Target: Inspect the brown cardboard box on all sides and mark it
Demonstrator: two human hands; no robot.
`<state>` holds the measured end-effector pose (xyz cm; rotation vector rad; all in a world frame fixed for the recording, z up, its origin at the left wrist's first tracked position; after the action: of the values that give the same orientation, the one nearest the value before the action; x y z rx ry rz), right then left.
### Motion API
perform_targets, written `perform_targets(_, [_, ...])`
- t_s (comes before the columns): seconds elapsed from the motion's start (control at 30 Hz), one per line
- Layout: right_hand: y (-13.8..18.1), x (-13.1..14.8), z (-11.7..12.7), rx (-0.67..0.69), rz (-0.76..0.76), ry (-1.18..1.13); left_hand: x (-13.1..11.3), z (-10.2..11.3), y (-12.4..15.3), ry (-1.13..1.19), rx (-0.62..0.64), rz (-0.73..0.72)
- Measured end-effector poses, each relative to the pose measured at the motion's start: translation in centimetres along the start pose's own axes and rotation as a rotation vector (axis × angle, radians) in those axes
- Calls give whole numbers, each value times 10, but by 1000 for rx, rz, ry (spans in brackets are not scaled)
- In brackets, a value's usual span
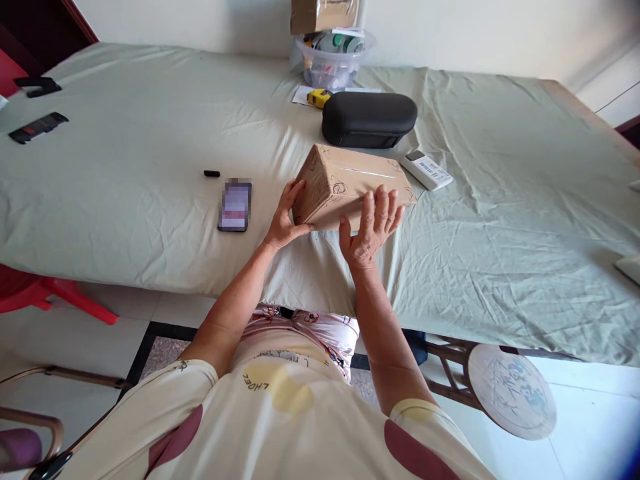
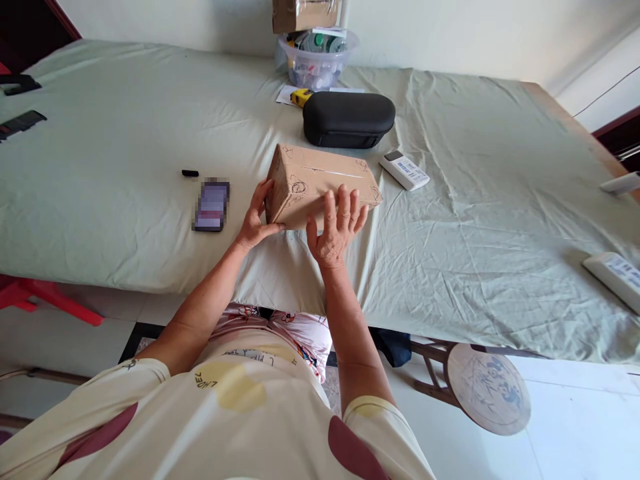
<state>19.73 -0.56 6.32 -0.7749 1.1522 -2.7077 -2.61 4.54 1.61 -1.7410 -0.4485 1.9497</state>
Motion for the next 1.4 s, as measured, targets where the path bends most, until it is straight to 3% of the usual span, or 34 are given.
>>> perform_targets(0.2, [4, 15, -1, 78, 39, 4, 1, -6, 0, -22, -9, -28])
perform_targets(0.57, [3, 26, 1, 99, 25, -24, -8, -14, 6, -75, -9, -43])
perform_targets(0.7, [0, 13, 2, 33, -12, -34, -4, -10, 3, -43, 9, -20])
perform_targets(0.87, [-9, -27, 8, -150, -120, -108, 2, -4, 0, 25, 30, 30])
perform_targets(1.07, [-18, -63, 12, -262, -247, -361, 8, -2, 0, 45, 21, 42])
perform_targets(1.27, [-13, -53, 11, -330, -247, -418, 23, -2, 0, 56, -92, 106])
perform_targets(1.4, [-5, -34, 10, -301, -151, -379, 30, 3, 1, -20, -206, 170])
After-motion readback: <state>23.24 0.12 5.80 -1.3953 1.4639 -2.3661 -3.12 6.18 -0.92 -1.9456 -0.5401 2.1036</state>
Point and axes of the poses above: each hand's wrist, its own y-axis away from the middle knuckle, its own z-axis out of the back of the hand, x = y × z, the point moved 3 cm from there along -y, towards the middle knuckle, and after that the axes turned 2 degrees about -x, right-handed, at the moved point
